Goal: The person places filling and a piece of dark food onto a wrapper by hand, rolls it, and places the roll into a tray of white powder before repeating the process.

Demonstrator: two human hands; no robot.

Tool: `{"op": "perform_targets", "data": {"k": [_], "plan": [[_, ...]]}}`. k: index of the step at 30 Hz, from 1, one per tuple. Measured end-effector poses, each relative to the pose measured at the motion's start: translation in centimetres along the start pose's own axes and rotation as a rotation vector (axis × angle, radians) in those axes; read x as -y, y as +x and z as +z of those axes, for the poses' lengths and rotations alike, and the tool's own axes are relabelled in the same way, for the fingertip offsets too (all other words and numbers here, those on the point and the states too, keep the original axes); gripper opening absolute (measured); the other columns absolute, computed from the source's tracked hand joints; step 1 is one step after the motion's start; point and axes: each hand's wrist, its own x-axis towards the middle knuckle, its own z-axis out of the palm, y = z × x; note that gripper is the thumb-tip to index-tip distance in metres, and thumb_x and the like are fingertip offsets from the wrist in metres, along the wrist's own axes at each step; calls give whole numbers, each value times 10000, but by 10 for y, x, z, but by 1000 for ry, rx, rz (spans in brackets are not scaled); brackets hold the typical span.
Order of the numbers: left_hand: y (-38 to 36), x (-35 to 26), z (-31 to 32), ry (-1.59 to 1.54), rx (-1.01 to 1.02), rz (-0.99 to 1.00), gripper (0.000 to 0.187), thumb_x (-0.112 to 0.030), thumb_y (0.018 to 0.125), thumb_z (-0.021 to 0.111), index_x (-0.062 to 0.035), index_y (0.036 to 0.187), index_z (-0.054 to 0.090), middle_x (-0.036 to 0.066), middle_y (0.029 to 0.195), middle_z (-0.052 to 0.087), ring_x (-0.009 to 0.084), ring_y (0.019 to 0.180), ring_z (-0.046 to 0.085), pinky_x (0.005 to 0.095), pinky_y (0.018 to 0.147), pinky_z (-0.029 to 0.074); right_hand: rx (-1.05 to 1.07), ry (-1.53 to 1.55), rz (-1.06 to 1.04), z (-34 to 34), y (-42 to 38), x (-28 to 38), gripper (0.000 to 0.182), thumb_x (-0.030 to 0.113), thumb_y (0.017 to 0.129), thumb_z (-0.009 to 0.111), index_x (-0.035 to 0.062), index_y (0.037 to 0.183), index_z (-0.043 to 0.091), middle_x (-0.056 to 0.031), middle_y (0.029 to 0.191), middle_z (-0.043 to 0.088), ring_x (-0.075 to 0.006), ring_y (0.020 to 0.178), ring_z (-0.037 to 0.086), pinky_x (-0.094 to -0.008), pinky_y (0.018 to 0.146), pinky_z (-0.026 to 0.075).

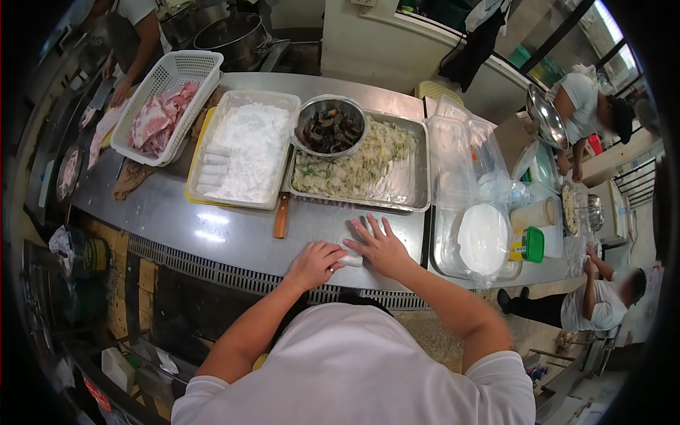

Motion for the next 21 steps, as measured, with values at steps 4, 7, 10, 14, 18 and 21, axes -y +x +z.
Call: {"op": "perform_targets", "data": {"k": [4, 7, 10, 14, 18, 21], "plan": [[-1, -1, -1, -22, 0, -11, 351, -227, 917, 836, -131, 1249, 776, 44, 1229, 741, 298, 1117, 675, 448, 986, 529, -10, -111, 1, 6, -33, -10, 704, 189, 1045, 605, 325, 1716, 442, -170, 1836, 219, -478, 1644, 290, -684, 1288, 306], [3, -2, -2, -29, 7, -17, 344, -220, 919, 834, -130, 1246, 775, 47, 1225, 738, 300, 1124, 670, 449, 996, 528, 57, -49, 71, -6, -49, -2, 682, 211, 1039, 611, 259, 1703, 462, -183, 1833, 205, -481, 1653, 264, -702, 1292, 285], [4, -4, -4, -26, 24, -29, 331, -220, 928, 824, -133, 1244, 773, 48, 1236, 730, 301, 1137, 665, 448, 1005, 524, -211, 463, 104, 3, -41, 27, 481, 120, 930, 728, 79, 1404, 656, -200, 1457, 583, -425, 1368, 551, -554, 1164, 465], [6, -1, -1, -5, 26, -37, 324, -224, 941, 805, -134, 1249, 768, 74, 1286, 704, 318, 1161, 653, 458, 1019, 517, -487, 613, 154, 9, -15, 66, 334, 64, 843, 803, 48, 1161, 703, -136, 1123, 679, -368, 1086, 631, -444, 997, 534], [16, -6, -7, -2, 32, -72, 325, -216, 941, 800, -120, 1248, 759, 109, 1303, 684, 350, 1186, 639, 485, 1030, 510, -526, 493, 231, 30, -6, 67, 308, 115, 865, 801, 67, 1155, 707, -126, 1145, 684, -350, 1102, 634, -449, 1005, 521], [18, 0, -3, -60, 0, -70, 316, -208, 944, 797, -114, 1242, 750, 109, 1273, 684, 349, 1199, 633, 490, 1033, 504, -556, 407, 237, 27, -1, 60, 280, 135, 893, 774, 70, 1158, 707, -120, 1137, 687, -341, 1105, 634, -474, 1031, 499]]}}
